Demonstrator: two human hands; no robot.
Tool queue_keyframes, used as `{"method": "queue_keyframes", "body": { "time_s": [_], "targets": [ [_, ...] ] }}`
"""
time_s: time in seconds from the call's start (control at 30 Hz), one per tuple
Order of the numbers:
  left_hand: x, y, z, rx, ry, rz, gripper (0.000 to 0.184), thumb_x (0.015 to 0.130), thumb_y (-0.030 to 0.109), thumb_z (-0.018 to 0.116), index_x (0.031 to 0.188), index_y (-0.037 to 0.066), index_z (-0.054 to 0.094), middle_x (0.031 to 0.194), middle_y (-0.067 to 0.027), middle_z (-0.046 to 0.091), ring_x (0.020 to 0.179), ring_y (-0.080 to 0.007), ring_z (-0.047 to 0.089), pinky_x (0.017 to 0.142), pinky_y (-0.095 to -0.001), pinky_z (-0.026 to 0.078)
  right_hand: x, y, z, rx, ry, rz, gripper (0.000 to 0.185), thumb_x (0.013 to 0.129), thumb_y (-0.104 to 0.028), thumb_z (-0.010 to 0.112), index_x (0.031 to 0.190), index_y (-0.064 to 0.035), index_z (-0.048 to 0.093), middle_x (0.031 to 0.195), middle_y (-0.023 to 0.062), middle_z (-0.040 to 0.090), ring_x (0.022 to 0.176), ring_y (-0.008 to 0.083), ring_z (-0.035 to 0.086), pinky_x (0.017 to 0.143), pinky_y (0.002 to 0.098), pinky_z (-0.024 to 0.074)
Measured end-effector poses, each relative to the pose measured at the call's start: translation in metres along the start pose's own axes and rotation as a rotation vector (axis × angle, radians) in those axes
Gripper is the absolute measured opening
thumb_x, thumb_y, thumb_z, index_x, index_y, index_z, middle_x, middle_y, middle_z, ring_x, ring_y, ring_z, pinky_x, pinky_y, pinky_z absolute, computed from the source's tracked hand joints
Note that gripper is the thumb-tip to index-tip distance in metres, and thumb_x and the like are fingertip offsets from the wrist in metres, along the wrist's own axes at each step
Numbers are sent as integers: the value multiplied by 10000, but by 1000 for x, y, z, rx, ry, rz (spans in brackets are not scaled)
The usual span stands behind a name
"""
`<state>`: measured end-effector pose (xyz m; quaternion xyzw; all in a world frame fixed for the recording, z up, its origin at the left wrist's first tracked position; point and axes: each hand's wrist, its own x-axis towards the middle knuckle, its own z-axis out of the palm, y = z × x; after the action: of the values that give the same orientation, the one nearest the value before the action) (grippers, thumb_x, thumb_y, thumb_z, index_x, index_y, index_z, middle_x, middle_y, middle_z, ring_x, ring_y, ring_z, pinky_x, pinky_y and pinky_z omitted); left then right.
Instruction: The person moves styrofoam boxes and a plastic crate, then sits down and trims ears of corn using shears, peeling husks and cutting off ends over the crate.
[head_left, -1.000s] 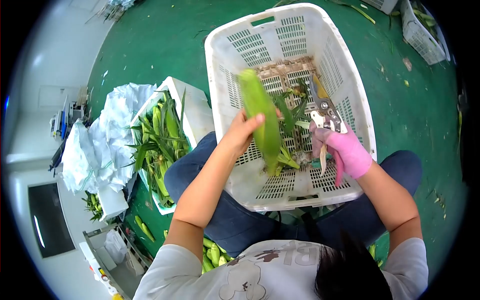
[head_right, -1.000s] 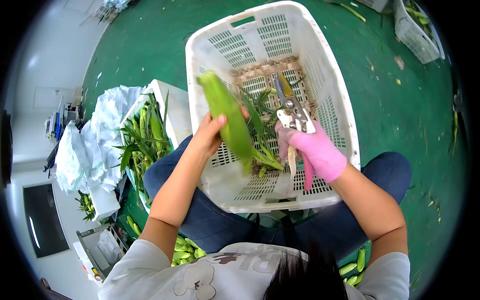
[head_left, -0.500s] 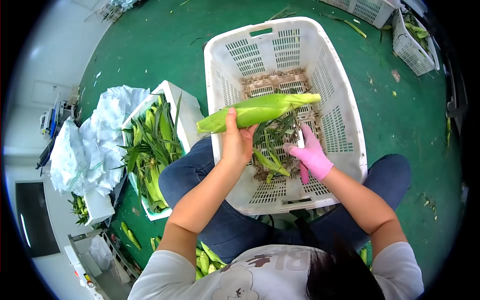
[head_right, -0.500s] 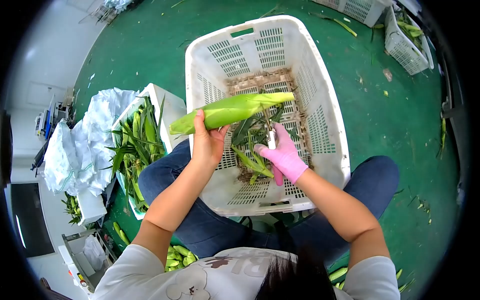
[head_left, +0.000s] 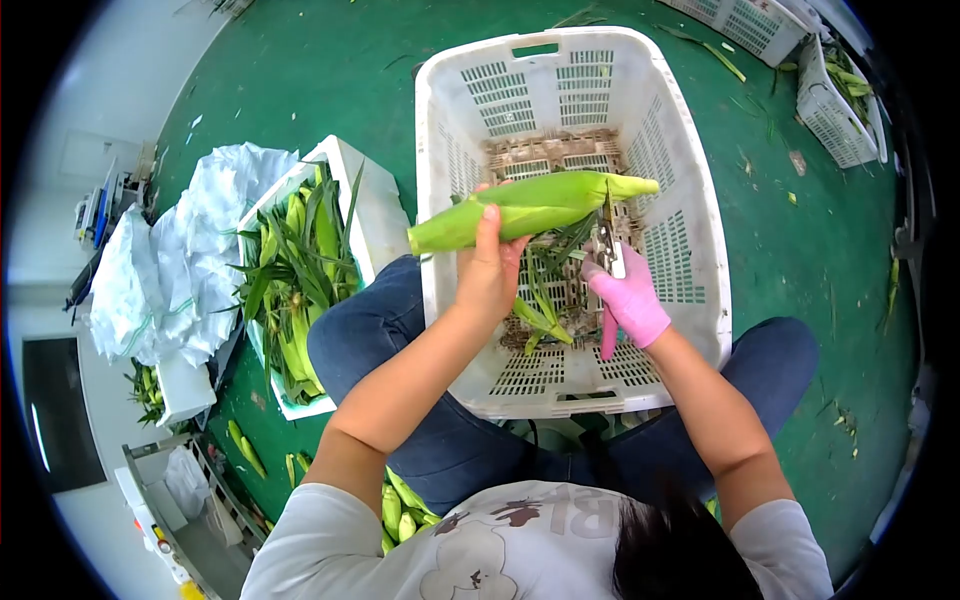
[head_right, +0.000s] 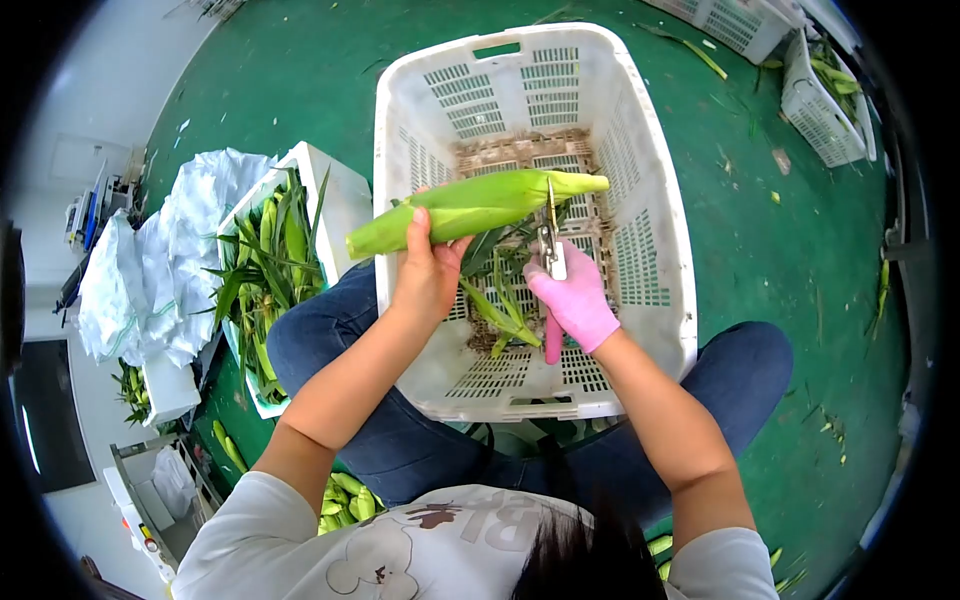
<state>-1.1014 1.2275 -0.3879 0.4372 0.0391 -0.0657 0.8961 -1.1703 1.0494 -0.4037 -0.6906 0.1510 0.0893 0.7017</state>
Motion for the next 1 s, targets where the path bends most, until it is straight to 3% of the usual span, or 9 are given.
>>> {"method": "queue_keyframes", "body": {
  "time_s": [0.2,0.33,0.4,0.47,0.53,0.6,0.67,0.8,1.0],
  "targets": [
    [30,38,-22,-283,312,-420,621,980,579,414,1278,39,486,1263,-142,555,1159,-287,562,1023,-438,459,-34,-44,12,230,-489,112,254,807,-147,655,1018,-12,615,780,42,617,691,117,606,613,254,504],
    [27,54,-16,-935,-630,-850,667,964,627,359,1248,48,530,948,-97,610,747,-240,580,710,-409,512,-72,-30,1,985,-1136,577,439,777,-219,666,1133,16,560,824,154,632,655,247,619,627,362,516],
    [23,76,-6,-775,-834,-488,649,973,621,333,1272,79,525,960,-77,601,698,-216,546,677,-422,501,-67,-29,-21,1102,-1202,448,469,796,-311,626,1128,11,550,816,119,598,664,235,581,623,357,492],
    [7,100,16,-605,-177,-409,743,943,678,304,1409,120,457,1257,-136,601,1076,-281,642,842,-445,545,-42,-46,-44,1123,-974,126,514,814,-402,587,1124,6,540,809,84,565,673,224,543,620,352,467],
    [11,85,2,-424,-381,-584,824,905,729,325,1430,106,448,1361,-152,556,1258,-297,561,918,-411,538,-36,-87,-26,1049,-99,322,475,865,-423,558,1096,-8,540,858,45,536,767,200,508,716,347,447],
    [21,54,-27,-642,-532,-953,867,890,740,371,1437,71,434,1214,-140,629,949,-296,669,795,-370,557,11,-46,-42,1039,-224,198,377,908,-332,564,1146,-45,514,994,77,534,887,232,514,862,413,460],
    [10,42,-11,-187,-494,-854,907,892,738,343,1477,46,370,1087,-93,630,795,-214,634,603,-322,531,35,8,-53,961,114,529,320,895,-341,579,1066,-80,510,996,123,567,947,287,545,910,493,444],
    [2,42,0,79,-429,-445,713,848,449,687,1379,52,423,1032,-88,632,983,-243,640,856,-405,538,-11,23,-20,794,-186,781,216,841,-151,578,1032,-54,552,958,103,602,875,270,602,844,471,507],
    [0,32,4,972,-475,227,547,716,48,806,1200,92,554,1116,-68,610,1061,-237,600,927,-403,469,-44,-82,-6,323,-128,71,247,867,-111,608,1096,-23,575,891,60,633,744,134,595,681,275,502]
  ]
}}
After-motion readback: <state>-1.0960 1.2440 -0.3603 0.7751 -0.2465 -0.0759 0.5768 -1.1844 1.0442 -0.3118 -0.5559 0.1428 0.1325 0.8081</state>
